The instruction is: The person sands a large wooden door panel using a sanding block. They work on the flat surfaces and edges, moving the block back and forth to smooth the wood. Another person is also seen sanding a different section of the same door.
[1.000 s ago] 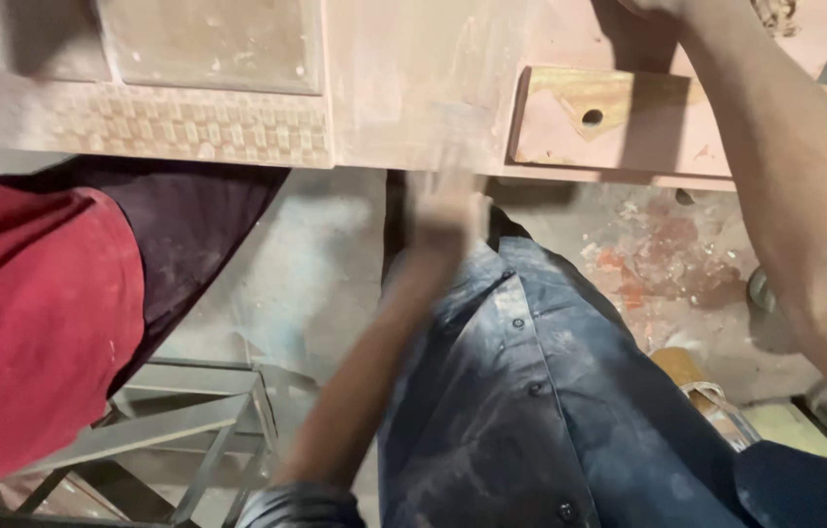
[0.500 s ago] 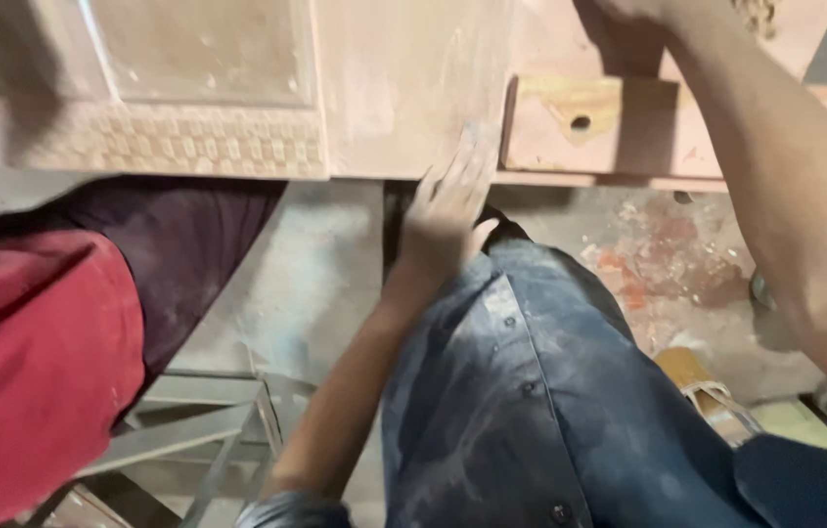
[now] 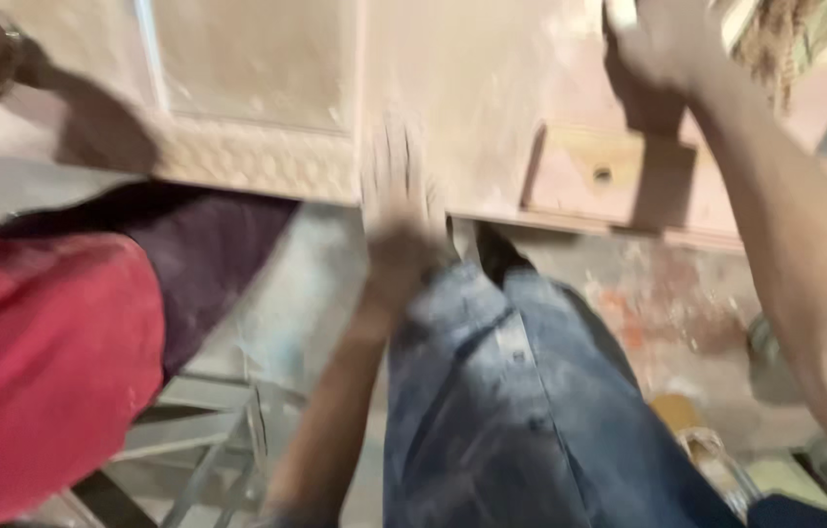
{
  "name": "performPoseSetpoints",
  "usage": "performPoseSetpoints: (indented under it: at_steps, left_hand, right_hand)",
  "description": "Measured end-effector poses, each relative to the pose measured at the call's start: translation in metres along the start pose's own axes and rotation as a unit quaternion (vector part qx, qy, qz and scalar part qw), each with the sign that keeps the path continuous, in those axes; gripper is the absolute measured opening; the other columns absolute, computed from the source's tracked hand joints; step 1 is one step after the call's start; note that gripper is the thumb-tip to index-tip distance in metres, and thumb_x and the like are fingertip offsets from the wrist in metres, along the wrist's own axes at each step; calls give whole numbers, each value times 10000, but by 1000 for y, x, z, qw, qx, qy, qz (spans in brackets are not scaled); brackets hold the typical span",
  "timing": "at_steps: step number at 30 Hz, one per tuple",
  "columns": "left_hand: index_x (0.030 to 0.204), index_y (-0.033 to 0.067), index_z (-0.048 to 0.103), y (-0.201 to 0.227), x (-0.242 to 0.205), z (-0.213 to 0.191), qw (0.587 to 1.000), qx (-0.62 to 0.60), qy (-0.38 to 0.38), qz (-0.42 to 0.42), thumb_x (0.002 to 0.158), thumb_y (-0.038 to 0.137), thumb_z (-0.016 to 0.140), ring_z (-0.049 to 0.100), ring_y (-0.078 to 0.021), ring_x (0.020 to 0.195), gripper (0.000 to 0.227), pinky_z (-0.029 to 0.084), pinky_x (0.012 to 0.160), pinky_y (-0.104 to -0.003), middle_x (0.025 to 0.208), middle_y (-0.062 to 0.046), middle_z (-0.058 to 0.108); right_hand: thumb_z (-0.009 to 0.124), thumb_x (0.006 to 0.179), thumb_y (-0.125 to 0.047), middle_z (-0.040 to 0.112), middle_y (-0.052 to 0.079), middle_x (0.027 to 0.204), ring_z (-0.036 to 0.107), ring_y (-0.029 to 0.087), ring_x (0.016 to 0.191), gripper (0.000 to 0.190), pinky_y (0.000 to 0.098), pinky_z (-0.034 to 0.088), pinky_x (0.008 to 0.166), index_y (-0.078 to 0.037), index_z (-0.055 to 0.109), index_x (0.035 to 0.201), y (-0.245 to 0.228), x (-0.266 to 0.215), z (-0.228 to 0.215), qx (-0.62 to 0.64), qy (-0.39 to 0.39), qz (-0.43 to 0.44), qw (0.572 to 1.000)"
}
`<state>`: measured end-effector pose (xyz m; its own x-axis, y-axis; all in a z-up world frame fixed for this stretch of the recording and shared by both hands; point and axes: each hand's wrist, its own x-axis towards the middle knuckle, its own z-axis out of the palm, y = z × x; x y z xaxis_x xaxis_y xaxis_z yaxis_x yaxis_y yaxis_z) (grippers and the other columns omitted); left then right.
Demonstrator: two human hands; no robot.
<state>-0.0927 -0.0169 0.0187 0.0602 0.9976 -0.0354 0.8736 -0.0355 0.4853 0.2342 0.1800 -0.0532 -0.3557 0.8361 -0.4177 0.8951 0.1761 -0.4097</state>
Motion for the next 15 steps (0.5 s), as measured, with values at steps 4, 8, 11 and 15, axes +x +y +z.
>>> performPoseSetpoints:
  at_steps: [4,8,11,15]
  left_hand:
    - [1541,-130,301,9,-10,0,999,-15,-24,-26,953,335,660,278,-472,1520,831,215,1256,-553,1626,-334,259]
    - [1589,-82,284,7,83,23,999,-17,10,30,1000,279,635,267,-445,1559,774,227,1287,-516,1662,-294,260]
    - [1611,-51,280,-12,65,31,997,-70,24,12,1042,260,614,288,-426,1584,730,254,1328,-503,1680,-259,273]
    - [1529,-152,290,-20,-8,18,1000,9,2,-9,991,332,601,314,-522,1476,788,245,1246,-575,1582,-372,320]
  right_hand:
    - [382,1136,-463,273,421,1580,185,629,1412,691,813,48,1045,40,334,1607,-19,-4,-4,-53,155,-27,986]
    - [320,1103,-504,124,330,1695,31,574,1553,720,787,-67,1146,-45,209,1647,-31,-9,-13,11,58,52,997]
    - [304,1093,-511,137,330,1693,42,582,1544,724,790,-55,1145,-59,221,1653,-36,-13,-16,37,42,65,996]
    - [331,1136,-532,50,406,1680,-26,615,1515,796,790,-90,1092,29,148,1669,-39,-8,-16,7,111,18,994]
